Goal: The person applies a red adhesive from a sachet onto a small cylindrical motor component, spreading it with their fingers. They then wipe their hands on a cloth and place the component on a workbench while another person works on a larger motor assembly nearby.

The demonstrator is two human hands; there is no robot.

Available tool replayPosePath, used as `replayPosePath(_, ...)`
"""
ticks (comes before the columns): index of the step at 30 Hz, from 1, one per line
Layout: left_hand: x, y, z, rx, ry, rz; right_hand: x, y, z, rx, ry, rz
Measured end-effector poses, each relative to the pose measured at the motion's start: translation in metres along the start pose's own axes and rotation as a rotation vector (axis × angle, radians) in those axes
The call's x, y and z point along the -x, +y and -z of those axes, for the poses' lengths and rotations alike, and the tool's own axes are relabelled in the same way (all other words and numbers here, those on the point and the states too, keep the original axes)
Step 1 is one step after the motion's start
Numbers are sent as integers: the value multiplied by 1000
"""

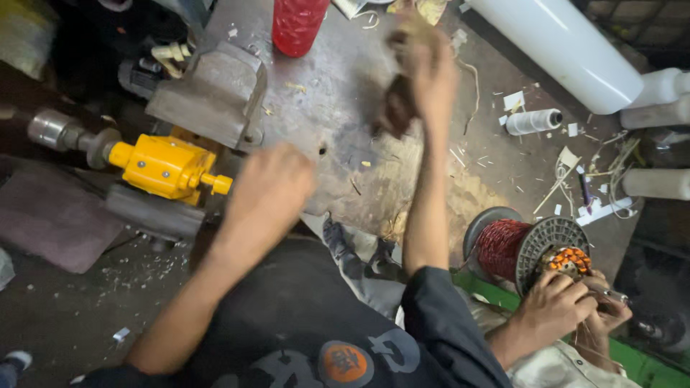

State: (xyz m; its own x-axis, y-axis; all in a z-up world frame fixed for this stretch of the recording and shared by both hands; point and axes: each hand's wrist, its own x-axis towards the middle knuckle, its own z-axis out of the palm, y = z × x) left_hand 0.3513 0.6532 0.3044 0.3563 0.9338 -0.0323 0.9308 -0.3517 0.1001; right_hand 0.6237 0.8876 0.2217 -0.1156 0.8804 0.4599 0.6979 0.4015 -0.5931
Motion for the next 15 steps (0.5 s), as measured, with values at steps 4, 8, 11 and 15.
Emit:
replayPosePath(4, 0, -35, 0, 175, 362, 149, 46, -54, -111, 348, -310, 251)
replayPosePath(8, 7, -37, -12, 174, 406, 141, 130, -78, -131, 114, -479, 381)
replayPosePath(11, 7, -38, -14, 137, 382, 141, 170, -75, -88, -21, -650, 443)
replayPosePath(15, 6, -39, -15, 84, 403, 139, 174, -41, -1, -324, -554, 228)
